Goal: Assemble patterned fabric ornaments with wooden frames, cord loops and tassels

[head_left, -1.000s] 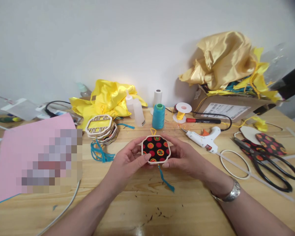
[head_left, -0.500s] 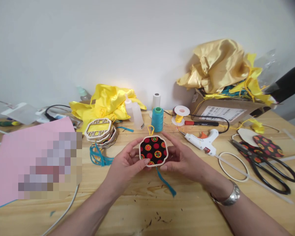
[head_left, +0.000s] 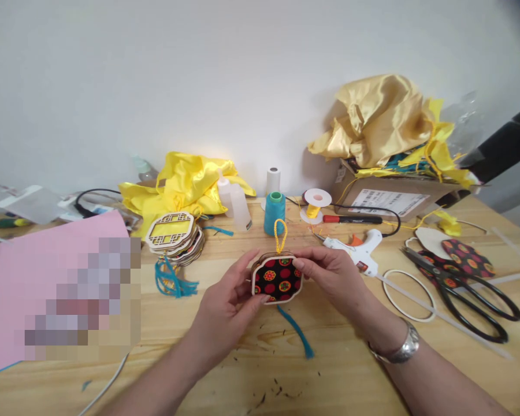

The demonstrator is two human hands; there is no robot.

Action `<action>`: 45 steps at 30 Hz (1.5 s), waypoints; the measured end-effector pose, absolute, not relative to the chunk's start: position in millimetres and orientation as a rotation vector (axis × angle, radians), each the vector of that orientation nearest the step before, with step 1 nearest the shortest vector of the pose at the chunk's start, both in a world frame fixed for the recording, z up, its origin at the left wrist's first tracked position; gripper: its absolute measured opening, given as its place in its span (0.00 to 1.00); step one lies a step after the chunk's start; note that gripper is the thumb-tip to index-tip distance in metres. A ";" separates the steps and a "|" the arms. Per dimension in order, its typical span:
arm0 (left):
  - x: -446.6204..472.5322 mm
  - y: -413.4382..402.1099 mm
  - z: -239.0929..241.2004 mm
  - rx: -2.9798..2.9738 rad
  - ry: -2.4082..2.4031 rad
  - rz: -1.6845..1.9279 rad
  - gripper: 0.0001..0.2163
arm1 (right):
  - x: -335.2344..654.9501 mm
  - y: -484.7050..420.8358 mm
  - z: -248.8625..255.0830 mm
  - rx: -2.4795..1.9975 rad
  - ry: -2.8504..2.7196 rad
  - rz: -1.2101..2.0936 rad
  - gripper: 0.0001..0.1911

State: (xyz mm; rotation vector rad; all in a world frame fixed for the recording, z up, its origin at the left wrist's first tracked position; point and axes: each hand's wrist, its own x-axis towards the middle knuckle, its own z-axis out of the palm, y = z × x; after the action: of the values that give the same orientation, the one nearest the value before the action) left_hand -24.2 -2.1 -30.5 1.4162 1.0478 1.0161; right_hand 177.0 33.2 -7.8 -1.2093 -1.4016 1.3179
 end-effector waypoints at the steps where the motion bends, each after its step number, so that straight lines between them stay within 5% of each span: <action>1: -24.9 -1.4 -30.8 1.434 1.065 1.017 0.28 | 176.9 32.7 -8.0 -1.194 -1.415 1.291 0.08; 14: -25.5 0.2 -22.2 1.555 1.164 1.058 0.19 | 176.2 25.8 -9.9 -1.170 -1.570 1.014 0.05; 36: -16.4 -3.7 -13.5 1.148 0.962 0.962 0.23 | 174.4 29.1 -8.7 -1.317 -1.516 1.119 0.10; 45: -19.9 1.8 -6.2 1.253 1.115 0.975 0.13 | 173.5 28.0 -10.3 -1.300 -1.528 1.140 0.09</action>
State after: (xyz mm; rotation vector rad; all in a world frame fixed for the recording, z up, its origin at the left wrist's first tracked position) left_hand -19.9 1.8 -6.2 1.2525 1.1148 0.9746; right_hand 173.5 28.0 -10.3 -1.3001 -1.5283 1.1398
